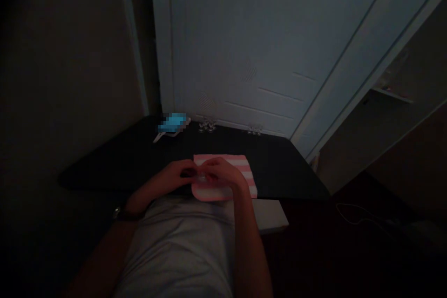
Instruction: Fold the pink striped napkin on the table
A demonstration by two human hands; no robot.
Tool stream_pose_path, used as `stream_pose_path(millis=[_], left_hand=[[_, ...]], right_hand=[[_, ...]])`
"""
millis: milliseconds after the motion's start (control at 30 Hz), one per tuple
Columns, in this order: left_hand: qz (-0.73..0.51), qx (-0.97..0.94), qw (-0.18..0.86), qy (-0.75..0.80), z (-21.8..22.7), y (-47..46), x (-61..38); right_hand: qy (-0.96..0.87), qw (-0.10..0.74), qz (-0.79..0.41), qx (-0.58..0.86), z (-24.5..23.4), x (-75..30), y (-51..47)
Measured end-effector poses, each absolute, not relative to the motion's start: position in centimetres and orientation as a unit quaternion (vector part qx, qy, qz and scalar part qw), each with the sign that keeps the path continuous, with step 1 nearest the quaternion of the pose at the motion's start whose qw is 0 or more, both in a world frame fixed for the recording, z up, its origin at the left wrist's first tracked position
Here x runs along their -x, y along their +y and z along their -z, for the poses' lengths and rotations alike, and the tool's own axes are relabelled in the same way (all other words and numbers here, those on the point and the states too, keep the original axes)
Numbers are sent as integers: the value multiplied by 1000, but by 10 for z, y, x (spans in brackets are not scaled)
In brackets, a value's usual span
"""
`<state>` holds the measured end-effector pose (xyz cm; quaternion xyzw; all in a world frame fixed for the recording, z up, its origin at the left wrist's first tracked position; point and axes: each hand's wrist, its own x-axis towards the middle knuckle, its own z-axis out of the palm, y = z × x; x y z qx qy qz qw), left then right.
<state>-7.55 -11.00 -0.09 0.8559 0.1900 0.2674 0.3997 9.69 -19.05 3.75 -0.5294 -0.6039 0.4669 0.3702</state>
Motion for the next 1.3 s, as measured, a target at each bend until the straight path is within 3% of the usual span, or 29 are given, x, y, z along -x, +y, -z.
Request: stream_pose_path(millis=[267,533,1300], left_hand=[[-284,-852,384,213,13,-108,76],[-289,-840,409,208,17,-104,78],[-307,-817,454,180,8,-112,79]], right_hand=[[-566,396,-439,575,-38,-129,-214],[-459,482,-388,638,-34,-187,-261],[-562,471,-469,492,-32,-81,-199]])
